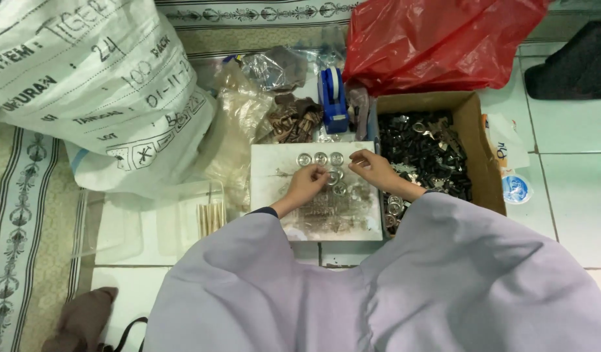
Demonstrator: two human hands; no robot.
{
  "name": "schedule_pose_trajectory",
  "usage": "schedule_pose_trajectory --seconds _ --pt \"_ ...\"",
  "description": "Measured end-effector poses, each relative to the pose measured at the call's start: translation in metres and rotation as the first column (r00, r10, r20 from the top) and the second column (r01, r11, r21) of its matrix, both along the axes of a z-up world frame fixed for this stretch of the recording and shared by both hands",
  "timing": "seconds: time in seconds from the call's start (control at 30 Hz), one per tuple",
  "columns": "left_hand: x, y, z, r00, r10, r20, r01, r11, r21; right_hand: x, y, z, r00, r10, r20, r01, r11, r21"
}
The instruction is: The person sits on the floor and sorts small round metal parts from a cardboard box onto a white board. They pick up the parts one by one, place them in a grid pattern, and then gather them into a clear plastic bag.
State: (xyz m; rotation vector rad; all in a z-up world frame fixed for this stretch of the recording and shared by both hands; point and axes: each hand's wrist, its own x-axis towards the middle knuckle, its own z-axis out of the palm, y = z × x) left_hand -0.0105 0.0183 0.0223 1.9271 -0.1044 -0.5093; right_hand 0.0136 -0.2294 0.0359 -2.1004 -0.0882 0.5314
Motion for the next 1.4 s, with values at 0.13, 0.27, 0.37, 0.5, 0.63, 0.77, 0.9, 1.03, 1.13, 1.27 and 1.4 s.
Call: schedule_pose_trajectory --seconds 0.13,0.27,0.37,0.5,0.63,0.77,0.9,1.03,1.13,1.27,1.4 --pt "-0.022 0.013 0.036 0.998 -0.067 0.005 0.066 0.989 0.136 -0.009 0.006 0.009 0.982 0.152 0.113 -0.131 0.976 -0.175" --pt "-0.028 0.018 0.031 0.983 -0.172 0.064 0.151 0.956 0.251 -0.021 0.010 0.001 0.883 0.438 0.170 -0.327 0.833 -0.446" --pt "-0.028 0.019 0.024 0.964 -0.220 0.146 0.146 0.905 0.400 -0.029 0.006 -0.035 0.671 0.666 0.326 -0.346 0.670 -0.657" --pt "-0.025 0.019 0.009 0.916 -0.306 0.261 0.125 0.834 0.538 -0.036 0.002 -0.067 0.412 0.788 0.456 -0.271 0.585 -0.765" --pt "-0.026 0.022 0.029 0.901 -0.334 0.278 0.144 0.834 0.533 -0.038 0.004 -0.063 0.389 0.784 0.483 -0.284 0.601 -0.747" --pt "-0.023 0.023 0.009 0.820 -0.447 0.357 0.154 0.774 0.614 -0.037 0.005 -0.055 0.401 0.785 0.472 -0.323 0.604 -0.729" --pt "-0.020 0.023 -0.007 0.777 -0.500 0.383 0.123 0.717 0.686 -0.037 0.005 -0.053 0.417 0.802 0.428 -0.342 0.575 -0.743" --pt "-0.024 0.023 0.006 0.780 -0.501 0.374 0.137 0.720 0.680 -0.037 0.004 -0.055 0.433 0.807 0.402 -0.365 0.565 -0.740" --pt "-0.025 0.024 -0.005 0.754 -0.524 0.396 0.132 0.711 0.690 -0.037 0.001 -0.056 0.448 0.816 0.364 -0.383 0.544 -0.747" --pt "-0.023 0.024 -0.032 0.711 -0.567 0.416 0.127 0.686 0.717 -0.037 0.000 -0.060 0.449 0.817 0.362 -0.389 0.543 -0.744" --pt "-0.024 0.024 -0.034 0.704 -0.577 0.415 0.127 0.676 0.726 -0.036 0.000 -0.060 0.450 0.821 0.352 -0.391 0.535 -0.749"
